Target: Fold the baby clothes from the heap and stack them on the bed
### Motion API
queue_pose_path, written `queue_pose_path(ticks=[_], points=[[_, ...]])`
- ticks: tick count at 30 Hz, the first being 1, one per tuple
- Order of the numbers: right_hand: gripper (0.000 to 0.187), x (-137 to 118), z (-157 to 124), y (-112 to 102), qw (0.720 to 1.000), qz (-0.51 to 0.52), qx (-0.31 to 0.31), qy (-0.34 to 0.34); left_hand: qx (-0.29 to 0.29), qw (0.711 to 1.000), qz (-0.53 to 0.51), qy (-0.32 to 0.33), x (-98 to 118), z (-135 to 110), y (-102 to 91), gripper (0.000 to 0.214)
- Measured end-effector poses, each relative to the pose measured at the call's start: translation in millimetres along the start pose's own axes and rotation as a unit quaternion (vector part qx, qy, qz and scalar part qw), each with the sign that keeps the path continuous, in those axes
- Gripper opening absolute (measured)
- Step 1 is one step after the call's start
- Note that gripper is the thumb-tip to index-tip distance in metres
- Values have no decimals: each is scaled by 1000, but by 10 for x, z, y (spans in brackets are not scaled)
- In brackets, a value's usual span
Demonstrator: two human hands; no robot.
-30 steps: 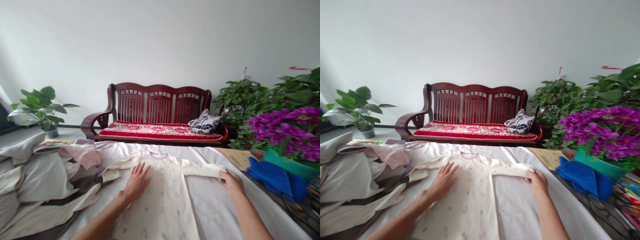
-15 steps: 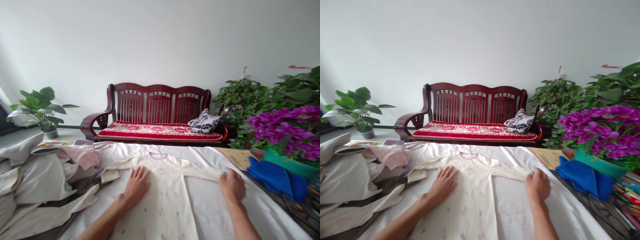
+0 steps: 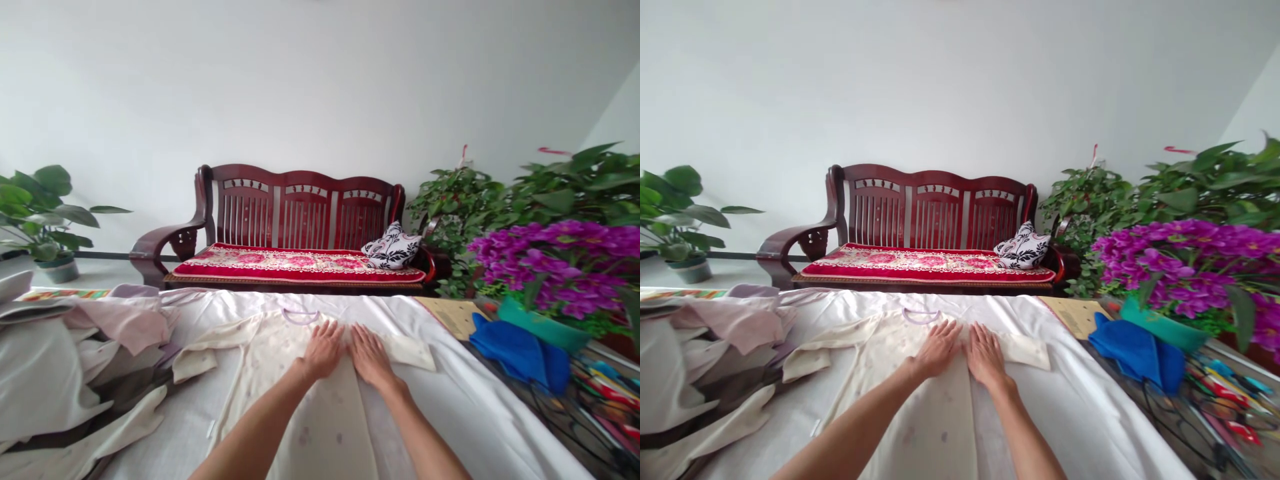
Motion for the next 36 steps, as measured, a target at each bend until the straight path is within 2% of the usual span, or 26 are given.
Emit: queue_pose_path(ticks=[3,7,10,13,16,18,21,23,28,32,36], points=[[59,289,-1,27,999,-25,20,40,-23,999,24,-15,-82,2,79,55],[62,788,-95,37,992,-47,16,117,-19,998,46,-36,-150,-13,97,56],[62,1131,-209,16,985,-49,21,167,-15,997,56,-46,-151,-11,81,56],[57,1350,-307,-57,973,-52,33,221,-18,997,58,-51,-105,-14,60,57],[53,1418,-353,-194,963,-47,66,258,-23,997,47,-61,-16,5,54,54],[52,1426,-357,-286,954,-41,81,287,-32,999,21,-39,77,54,66,54],[49,1438,-333,-383,939,-41,75,334,-27,999,-26,11,219,177,85,54],[48,1450,-306,-424,933,-42,65,350,-17,999,-42,8,268,267,100,53],[39,1470,-239,-493,931,-31,37,362,-17,999,-6,-52,255,377,219,58],[34,1467,-194,-517,933,-18,36,358,-26,998,28,-42,250,366,327,60],[42,1510,-177,-492,933,-9,33,359,-29,998,35,-47,254,366,357,63]])
Point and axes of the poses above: each hand's wrist, its own z-axis towards the middle knuckle, its own y-axis out of the palm, x = y × z, the point moved 3 cm from there along z, towards the middle knuckle, and after that the axes turned 8 degrees about y, right-handed, at the moved point
